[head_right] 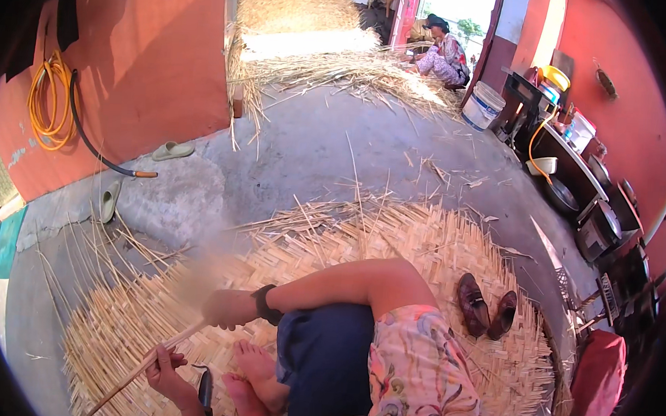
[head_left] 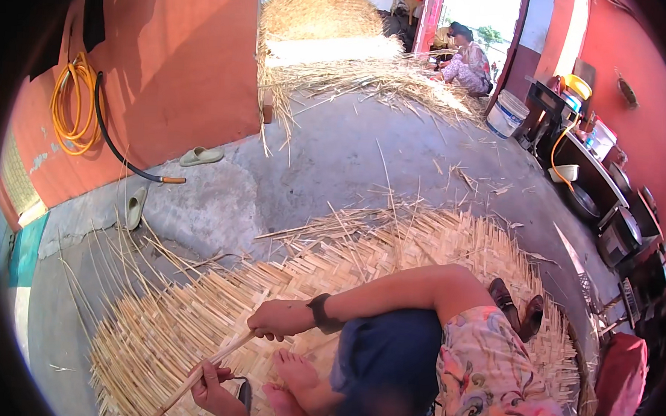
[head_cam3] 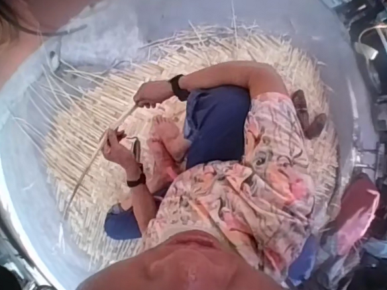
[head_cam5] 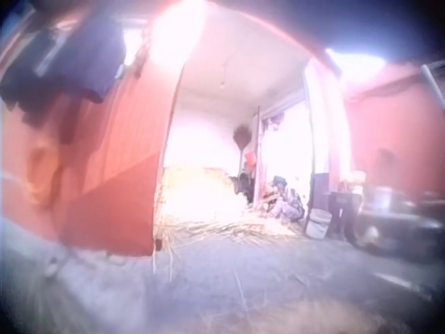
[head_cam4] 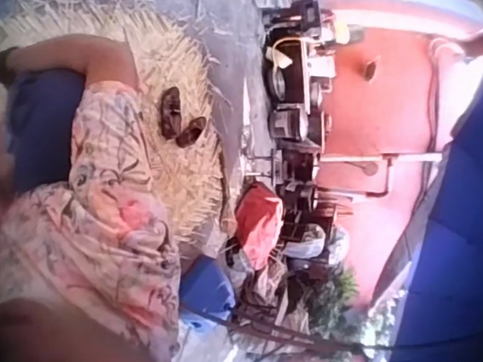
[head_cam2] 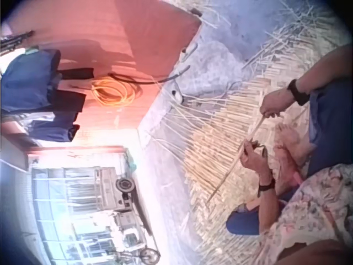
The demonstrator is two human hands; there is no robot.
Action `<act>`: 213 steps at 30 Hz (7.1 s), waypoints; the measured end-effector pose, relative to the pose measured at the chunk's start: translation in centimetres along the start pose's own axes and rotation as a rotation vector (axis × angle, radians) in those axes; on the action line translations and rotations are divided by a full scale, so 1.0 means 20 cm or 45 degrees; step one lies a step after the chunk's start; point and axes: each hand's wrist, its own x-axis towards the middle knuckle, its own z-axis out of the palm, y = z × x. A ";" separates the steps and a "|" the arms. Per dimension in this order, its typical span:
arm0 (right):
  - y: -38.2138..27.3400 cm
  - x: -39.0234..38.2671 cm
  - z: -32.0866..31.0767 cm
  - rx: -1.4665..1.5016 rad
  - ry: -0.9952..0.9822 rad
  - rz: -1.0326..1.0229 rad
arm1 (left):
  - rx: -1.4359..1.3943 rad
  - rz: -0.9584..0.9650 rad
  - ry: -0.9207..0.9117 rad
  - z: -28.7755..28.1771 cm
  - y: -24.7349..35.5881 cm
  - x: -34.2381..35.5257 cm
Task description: Weaving a mat using bamboo or straw strips.
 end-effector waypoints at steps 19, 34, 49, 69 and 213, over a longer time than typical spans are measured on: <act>-0.22 0.27 -0.13 -1.665 -0.518 -0.115 | -0.793 -0.559 0.409 -0.30 -0.37 0.24; 0.21 1.07 0.72 -0.259 -0.087 -0.043 | 0.968 -0.532 -0.129 -1.19 -0.88 0.88; 0.29 1.34 1.00 0.451 0.173 0.225 | 0.748 -0.805 -0.401 -1.09 -0.64 1.04; 0.13 1.45 0.81 -0.290 -0.364 0.081 | 0.329 -0.732 0.467 -1.18 -0.71 0.61; 0.62 1.07 0.13 -1.239 -0.049 0.088 | 1.936 0.540 -0.841 -0.43 -0.91 0.57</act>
